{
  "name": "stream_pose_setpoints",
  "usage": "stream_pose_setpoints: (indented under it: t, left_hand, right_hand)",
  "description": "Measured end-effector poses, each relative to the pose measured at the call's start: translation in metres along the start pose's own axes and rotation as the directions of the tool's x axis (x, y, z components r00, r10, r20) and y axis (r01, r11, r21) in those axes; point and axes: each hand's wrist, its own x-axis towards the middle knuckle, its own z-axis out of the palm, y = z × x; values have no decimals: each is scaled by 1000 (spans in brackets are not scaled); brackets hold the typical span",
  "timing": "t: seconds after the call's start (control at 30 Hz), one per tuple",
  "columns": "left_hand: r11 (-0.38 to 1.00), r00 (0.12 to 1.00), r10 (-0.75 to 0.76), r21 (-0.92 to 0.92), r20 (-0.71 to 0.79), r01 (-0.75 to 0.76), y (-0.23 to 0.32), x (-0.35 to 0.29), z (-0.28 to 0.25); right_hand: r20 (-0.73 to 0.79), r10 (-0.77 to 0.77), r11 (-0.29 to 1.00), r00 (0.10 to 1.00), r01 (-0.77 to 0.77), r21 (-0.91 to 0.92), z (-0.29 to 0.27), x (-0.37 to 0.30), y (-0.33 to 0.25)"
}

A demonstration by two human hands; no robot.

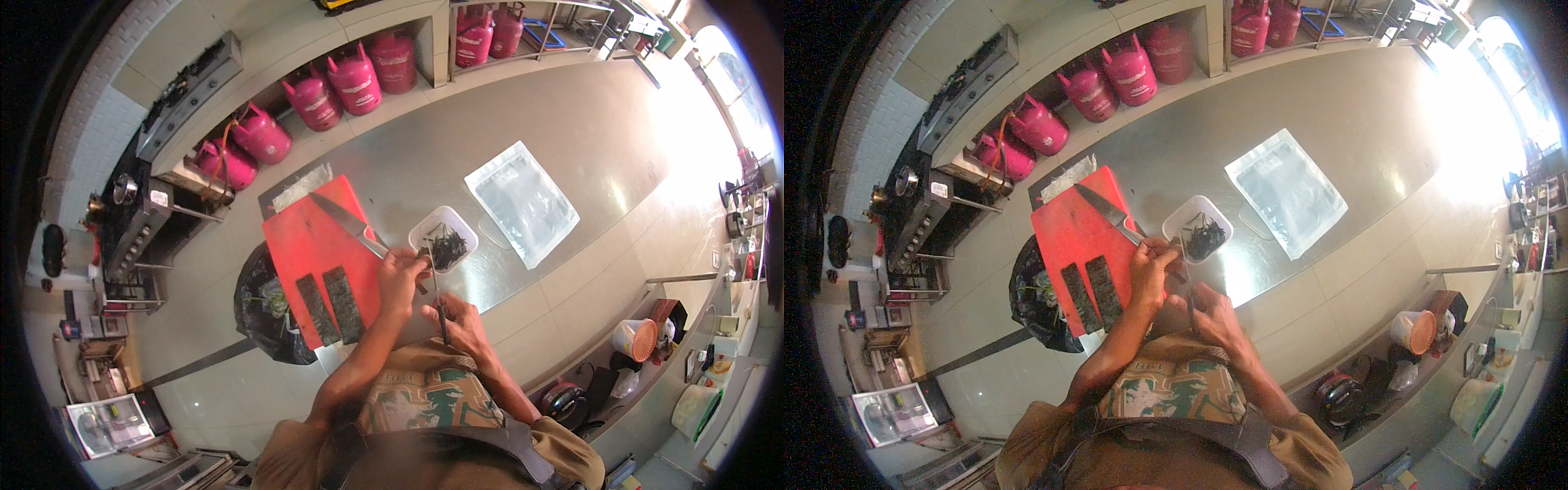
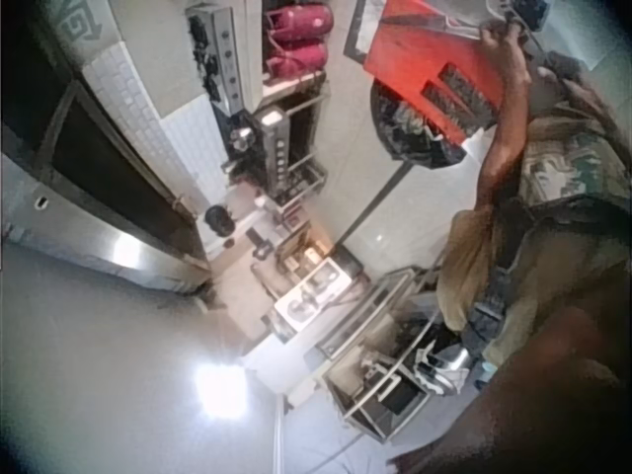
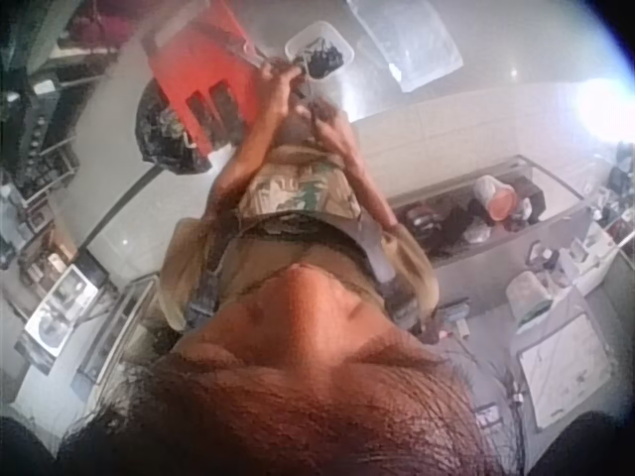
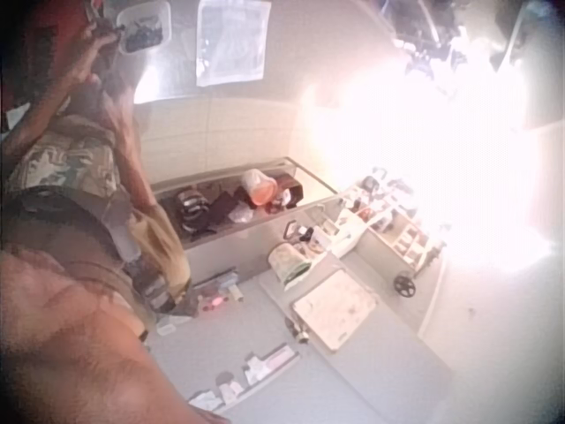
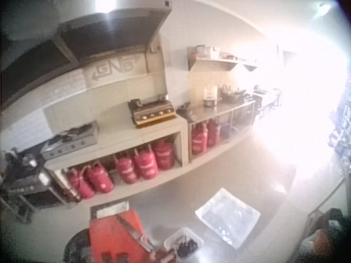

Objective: The person opens a sealed package of dried seaweed, removes a sheet, and uses scissors to cut it into strips on a red cutting board. The cut pieces are placed into a small white container.

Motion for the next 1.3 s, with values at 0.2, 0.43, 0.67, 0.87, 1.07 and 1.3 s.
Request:
stream_pose_setpoints:
  t: [0.2,0.43,0.67,0.87,1.07,1.3]
  left_hand:
    - [999,999,-21,-46,38,22,-4,4,-5]
    - [991,998,-65,-120,16,67,2,-4,-1]
    - [999,1000,28,-18,-9,-28,3,-1,-1]
    - [1000,1000,-2,6,-30,2,14,-5,5]
    - [1000,1000,0,7,8,0,2,1,-2]
    - [1000,1000,0,-6,4,0,2,2,-1]
  right_hand:
    - [-17,38,999,999,-38,6,-6,-1,-15]
    - [-50,61,997,997,-59,46,-2,-1,-6]
    - [-24,141,988,990,-139,73,2,-1,-3]
    - [18,131,982,991,-133,135,-2,-5,-12]
    - [24,107,993,994,-108,51,-5,-3,-19]
    - [-8,112,992,994,-111,61,-1,-4,-4]
